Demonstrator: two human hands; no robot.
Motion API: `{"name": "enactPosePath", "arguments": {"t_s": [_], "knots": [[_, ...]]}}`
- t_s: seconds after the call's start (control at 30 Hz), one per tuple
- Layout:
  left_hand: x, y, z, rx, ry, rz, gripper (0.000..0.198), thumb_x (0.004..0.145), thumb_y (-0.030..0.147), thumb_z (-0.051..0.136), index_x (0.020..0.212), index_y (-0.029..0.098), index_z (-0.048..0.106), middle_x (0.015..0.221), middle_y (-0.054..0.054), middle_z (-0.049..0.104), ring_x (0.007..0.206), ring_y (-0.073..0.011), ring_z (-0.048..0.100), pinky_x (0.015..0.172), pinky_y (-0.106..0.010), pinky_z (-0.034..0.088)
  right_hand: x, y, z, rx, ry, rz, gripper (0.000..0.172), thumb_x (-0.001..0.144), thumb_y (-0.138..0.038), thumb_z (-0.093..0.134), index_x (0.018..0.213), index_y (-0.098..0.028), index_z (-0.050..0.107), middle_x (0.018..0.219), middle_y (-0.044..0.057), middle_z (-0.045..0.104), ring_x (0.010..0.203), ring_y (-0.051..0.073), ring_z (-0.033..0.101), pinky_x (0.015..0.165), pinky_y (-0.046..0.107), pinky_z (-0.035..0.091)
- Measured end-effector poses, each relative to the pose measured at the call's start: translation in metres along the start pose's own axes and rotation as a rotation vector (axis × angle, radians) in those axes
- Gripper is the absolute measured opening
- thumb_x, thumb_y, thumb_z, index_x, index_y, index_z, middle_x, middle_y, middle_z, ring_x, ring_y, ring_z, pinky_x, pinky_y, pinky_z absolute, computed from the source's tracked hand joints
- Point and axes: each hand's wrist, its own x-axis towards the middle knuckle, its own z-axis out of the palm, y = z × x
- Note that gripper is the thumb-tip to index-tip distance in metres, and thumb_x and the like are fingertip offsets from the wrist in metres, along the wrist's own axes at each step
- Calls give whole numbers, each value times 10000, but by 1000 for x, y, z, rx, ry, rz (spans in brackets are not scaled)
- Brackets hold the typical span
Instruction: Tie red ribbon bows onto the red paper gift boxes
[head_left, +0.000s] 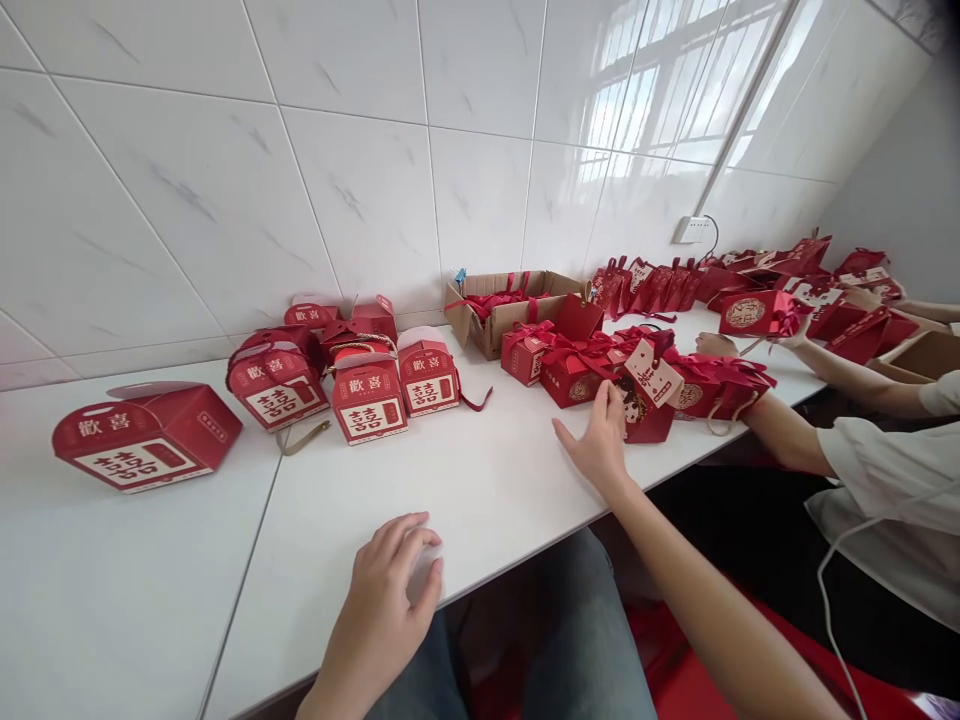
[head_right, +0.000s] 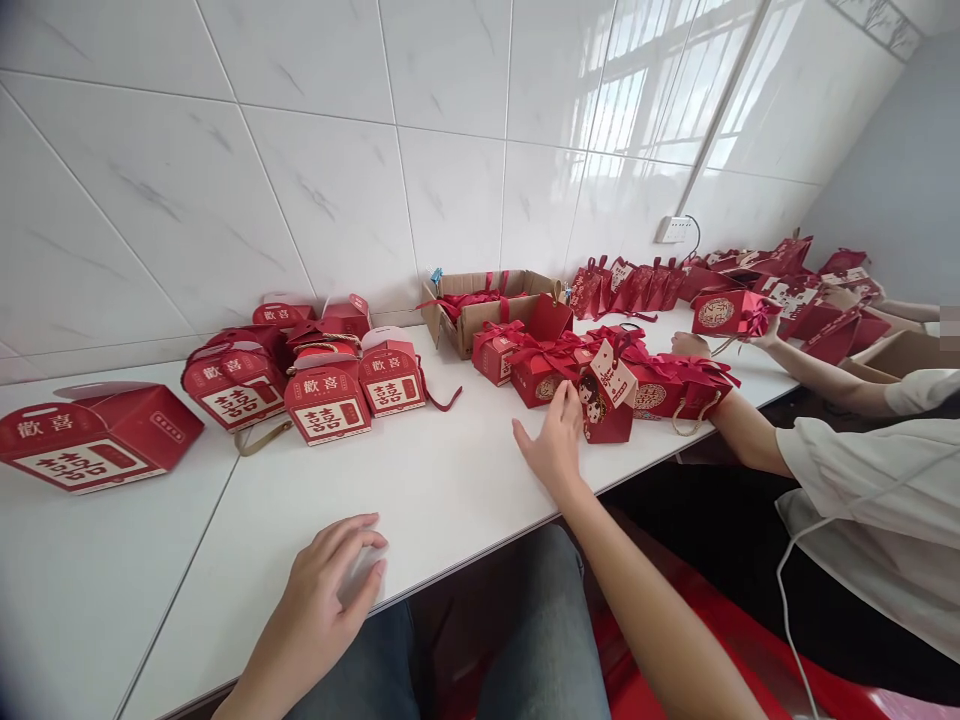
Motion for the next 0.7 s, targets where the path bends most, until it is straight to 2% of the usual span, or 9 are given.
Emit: {"name": "enactPosePath", "arguments": {"t_s": [0.03,0.1,0.17,0.2,0.27,0.33,0.43,0.63,0.7], "knots": [[0,0,0,0,-3,-2,163,876,341,464,962,271,583,1205,-55,581,1160,-279,526,889,-455,498,-7,2,-11,-13,76,-66,882,795,-521,529,1467,-125,118,1474,221,180,1386,348,163,1073,556,223],[-1,-1,0,2,-9,0,168,875,352,467,964,272,585,1207,-56,579,1166,-285,520,890,-458,496,-16,12,-29,-61,282,-41,954,754,-554,580,1475,-148,106,1500,212,83,1400,378,82,1077,603,173],[-1,-1,0,3,-11,4,175,879,355,461,968,269,585,1210,-60,576,1170,-286,516,894,-458,493,-14,28,-41,-81,402,132,1157,652,-617,656,1483,-99,40,1509,252,8,1400,428,7,1074,641,109],[-2,0,0,3,-12,4,178,882,354,456,971,267,584,1213,-62,574,1172,-284,514,895,-456,493,-11,38,-44,-70,404,243,1250,602,-633,685,1482,-64,3,1509,277,-13,1399,445,-18,1076,646,87],[-2,0,-1,2,-13,1,183,888,352,448,976,265,583,1215,-64,572,1172,-283,513,893,-453,496,-1,56,-44,-25,313,441,1355,535,-615,726,1473,-10,-42,1507,317,-41,1397,465,-49,1086,634,67],[-3,1,-1,1,-15,-5,185,891,350,443,977,265,584,1214,-65,572,1169,-282,514,885,-449,501,10,71,-41,16,193,590,1372,514,-584,741,1471,-1,-50,1508,331,-46,1401,467,-41,1094,620,75],[-3,1,-1,-1,-13,-4,186,893,346,443,977,265,587,1216,-68,571,1157,-278,521,872,-438,510,27,85,-39,61,76,724,1353,503,-574,745,1481,-36,-20,1516,327,15,1412,442,42,1099,599,109],[-3,0,-1,-9,35,21,166,870,331,481,955,263,607,1189,-65,588,1117,-271,548,855,-408,522,51,109,-43,111,-74,729,1314,541,-563,723,1494,-88,-47,1481,258,289,1365,399,278,1109,586,110],[-3,0,0,-10,47,23,166,864,329,490,955,264,613,1186,-64,592,1111,-273,553,851,-406,524,51,116,-42,89,-41,652,1298,554,-581,714,1495,-81,-27,1421,246,396,1320,391,362,1104,586,146]]}}
